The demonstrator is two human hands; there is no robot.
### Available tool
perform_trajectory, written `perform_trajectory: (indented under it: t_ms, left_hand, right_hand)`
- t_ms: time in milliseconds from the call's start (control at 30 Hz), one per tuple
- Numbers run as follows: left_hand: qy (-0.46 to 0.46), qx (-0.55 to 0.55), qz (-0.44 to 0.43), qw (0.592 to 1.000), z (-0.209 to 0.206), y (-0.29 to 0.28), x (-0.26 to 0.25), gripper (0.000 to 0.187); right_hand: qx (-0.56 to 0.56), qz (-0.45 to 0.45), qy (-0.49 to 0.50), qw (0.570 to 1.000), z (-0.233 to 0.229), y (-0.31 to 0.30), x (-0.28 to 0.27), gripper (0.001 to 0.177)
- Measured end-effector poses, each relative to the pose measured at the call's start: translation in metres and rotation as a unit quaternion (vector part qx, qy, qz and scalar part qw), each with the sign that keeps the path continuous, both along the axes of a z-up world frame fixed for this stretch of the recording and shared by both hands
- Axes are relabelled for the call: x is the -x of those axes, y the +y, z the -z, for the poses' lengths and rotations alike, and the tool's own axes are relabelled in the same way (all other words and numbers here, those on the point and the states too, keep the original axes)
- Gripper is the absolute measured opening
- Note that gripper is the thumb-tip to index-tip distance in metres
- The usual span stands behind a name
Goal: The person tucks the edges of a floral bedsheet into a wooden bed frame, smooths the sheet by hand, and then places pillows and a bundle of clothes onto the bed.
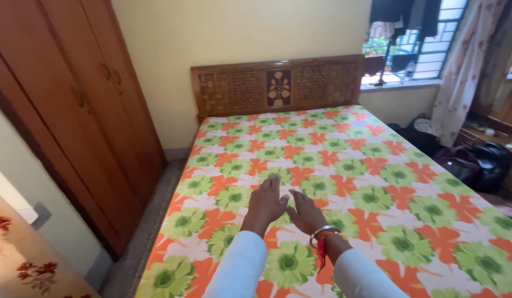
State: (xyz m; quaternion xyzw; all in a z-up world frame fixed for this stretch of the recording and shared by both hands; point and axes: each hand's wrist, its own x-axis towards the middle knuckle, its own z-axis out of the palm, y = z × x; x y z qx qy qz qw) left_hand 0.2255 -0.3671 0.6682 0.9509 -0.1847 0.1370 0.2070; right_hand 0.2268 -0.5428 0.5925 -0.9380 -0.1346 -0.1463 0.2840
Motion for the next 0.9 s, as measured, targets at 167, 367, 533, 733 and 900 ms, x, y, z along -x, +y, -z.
perform_trajectory:
  t_ms: [167, 367, 533, 733, 900]
  left_hand:
    - [-0.020, 0.010, 0.035, 0.999, -0.006, -0.065, 0.005, 0.063]
    - [-0.011, 0.018, 0.042, 0.999, 0.003, -0.107, -0.038, 0.060]
    - [-0.014, 0.021, 0.074, 0.997, 0.011, -0.144, -0.095, 0.061]
    - [-0.036, 0.038, 0.130, 0.990, 0.010, -0.217, -0.150, 0.063]
    - [0.037, 0.033, 0.153, 0.987, 0.013, -0.286, -0.163, 0.059]
  right_hand:
    - [-0.021, 0.047, 0.035, 0.998, -0.027, -0.040, 0.011, 0.067]
    - [0.012, 0.089, 0.035, 0.995, -0.042, -0.085, 0.001, 0.069]
    - [0.017, 0.110, 0.033, 0.993, -0.038, -0.134, -0.032, 0.068]
    - [-0.003, 0.113, -0.033, 0.993, -0.029, -0.202, -0.089, 0.071]
    - [-0.031, 0.164, 0.040, 0.985, -0.030, -0.260, -0.104, 0.068]
